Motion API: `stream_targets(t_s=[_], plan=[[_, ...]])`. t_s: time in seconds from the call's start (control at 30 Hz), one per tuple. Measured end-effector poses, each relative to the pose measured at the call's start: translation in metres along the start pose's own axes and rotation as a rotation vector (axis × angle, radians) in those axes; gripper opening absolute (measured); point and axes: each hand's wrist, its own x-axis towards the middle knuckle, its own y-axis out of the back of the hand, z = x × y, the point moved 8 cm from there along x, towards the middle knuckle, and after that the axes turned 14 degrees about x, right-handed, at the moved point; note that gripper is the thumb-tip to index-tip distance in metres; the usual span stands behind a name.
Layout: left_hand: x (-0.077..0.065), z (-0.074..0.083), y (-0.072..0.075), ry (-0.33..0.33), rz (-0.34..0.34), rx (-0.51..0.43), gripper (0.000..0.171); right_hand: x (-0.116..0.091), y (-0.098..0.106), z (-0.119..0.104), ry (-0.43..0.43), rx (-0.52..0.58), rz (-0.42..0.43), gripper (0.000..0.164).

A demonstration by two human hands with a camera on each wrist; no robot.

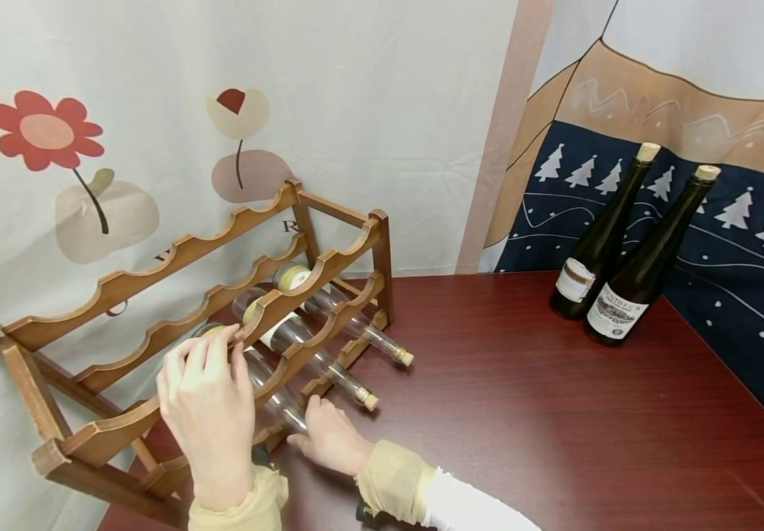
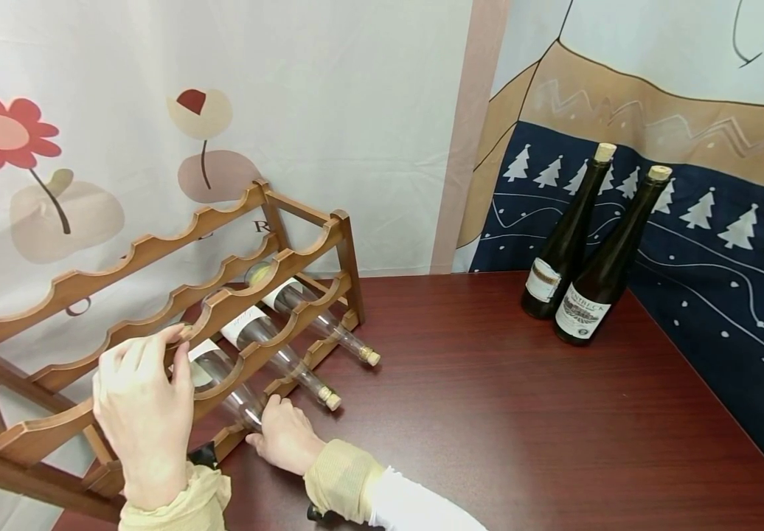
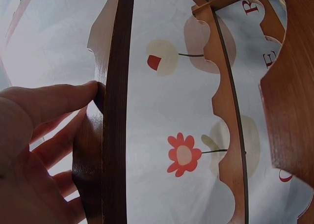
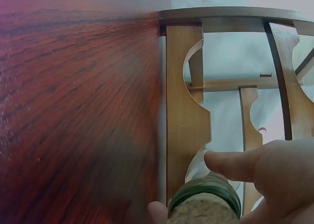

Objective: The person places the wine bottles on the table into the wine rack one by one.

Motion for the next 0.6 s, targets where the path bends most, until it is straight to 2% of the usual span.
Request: stream_targets(t_s=[0.6], plan=[[-0.0003, -0.0005, -0.0001, -0.003, -0.007, 0.002, 0.017, 0.0046, -0.0014, 0.0094, -0.034, 0.198, -0.071, 0.034]])
